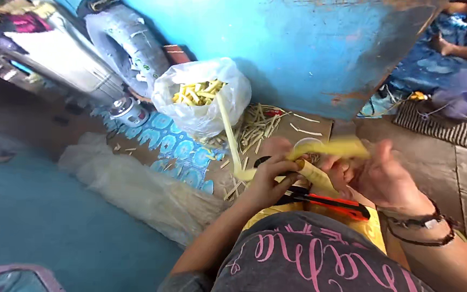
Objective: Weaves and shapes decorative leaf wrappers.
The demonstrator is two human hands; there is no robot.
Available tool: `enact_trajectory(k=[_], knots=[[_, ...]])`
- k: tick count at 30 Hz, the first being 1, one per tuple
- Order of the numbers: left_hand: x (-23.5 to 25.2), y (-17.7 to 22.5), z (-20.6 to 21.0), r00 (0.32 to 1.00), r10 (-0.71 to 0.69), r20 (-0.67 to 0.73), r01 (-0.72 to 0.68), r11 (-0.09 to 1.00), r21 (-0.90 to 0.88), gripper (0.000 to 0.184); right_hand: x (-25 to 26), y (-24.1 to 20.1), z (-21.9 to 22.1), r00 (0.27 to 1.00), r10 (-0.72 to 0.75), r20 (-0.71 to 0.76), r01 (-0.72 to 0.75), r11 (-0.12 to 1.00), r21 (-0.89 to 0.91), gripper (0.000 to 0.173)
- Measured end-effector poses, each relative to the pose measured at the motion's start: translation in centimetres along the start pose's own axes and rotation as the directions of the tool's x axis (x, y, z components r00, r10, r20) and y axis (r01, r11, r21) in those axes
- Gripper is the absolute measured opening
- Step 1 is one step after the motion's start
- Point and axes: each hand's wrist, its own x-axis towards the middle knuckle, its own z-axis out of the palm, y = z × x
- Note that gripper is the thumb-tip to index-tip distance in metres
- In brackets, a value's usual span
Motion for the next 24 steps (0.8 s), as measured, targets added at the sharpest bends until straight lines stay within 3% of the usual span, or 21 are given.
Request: enact_trajectory(k=[2,4,6,10,13,16,17,20,22,24], knots=[[0.3,0.0,0.1,0.991,-0.136,0.002,0.132,0.959,-0.252,0.012,0.7,0.4,-0.4,0.992,-0.057,-0.109,0.057,0.998,-0.007,0.076],[0.5,-0.2,0.3,0.979,-0.204,0.012,0.193,0.907,-0.373,0.012,1.1,1.3,-0.5,0.946,-0.129,-0.296,0.057,0.969,-0.239,0.059],[0.7,-0.3,0.4,0.973,-0.231,0.007,0.214,0.893,-0.397,0.011,1.7,1.1,-0.3,0.911,-0.178,-0.373,0.004,0.906,-0.422,0.044],[0.8,-0.3,0.1,0.972,-0.228,0.050,0.229,0.893,-0.388,0.010,3.6,-3.0,-1.1,0.915,-0.281,-0.288,0.057,0.799,-0.599,0.055],[0.7,-0.4,0.5,0.976,-0.203,0.084,0.220,0.902,-0.372,0.013,5.4,-5.4,-1.3,0.917,-0.325,-0.231,0.044,0.659,-0.751,0.059],[0.9,-0.3,0.6,0.980,-0.181,0.085,0.200,0.909,-0.366,0.012,6.8,-4.5,-0.3,0.876,-0.457,-0.153,0.148,0.558,-0.817,0.022],[0.9,-0.3,0.5,0.980,-0.180,0.085,0.199,0.900,-0.387,0.012,7.1,-4.0,-0.1,0.867,-0.478,-0.138,0.178,0.557,-0.811,0.014],[0.6,0.3,-0.6,0.955,-0.293,0.051,0.279,0.827,-0.488,0.010,6.7,-2.8,-0.9,0.887,-0.412,-0.209,0.173,0.716,-0.677,0.008],[0.2,0.3,-1.9,0.932,-0.362,0.018,0.309,0.767,-0.563,0.014,6.2,-1.7,-2.5,0.865,-0.344,-0.366,0.106,0.837,-0.538,0.004],[-0.2,-0.4,-3.3,0.933,-0.360,-0.002,0.283,0.736,-0.615,0.016,5.0,-0.7,-4.2,0.795,-0.199,-0.573,-0.012,0.939,-0.343,0.002]])
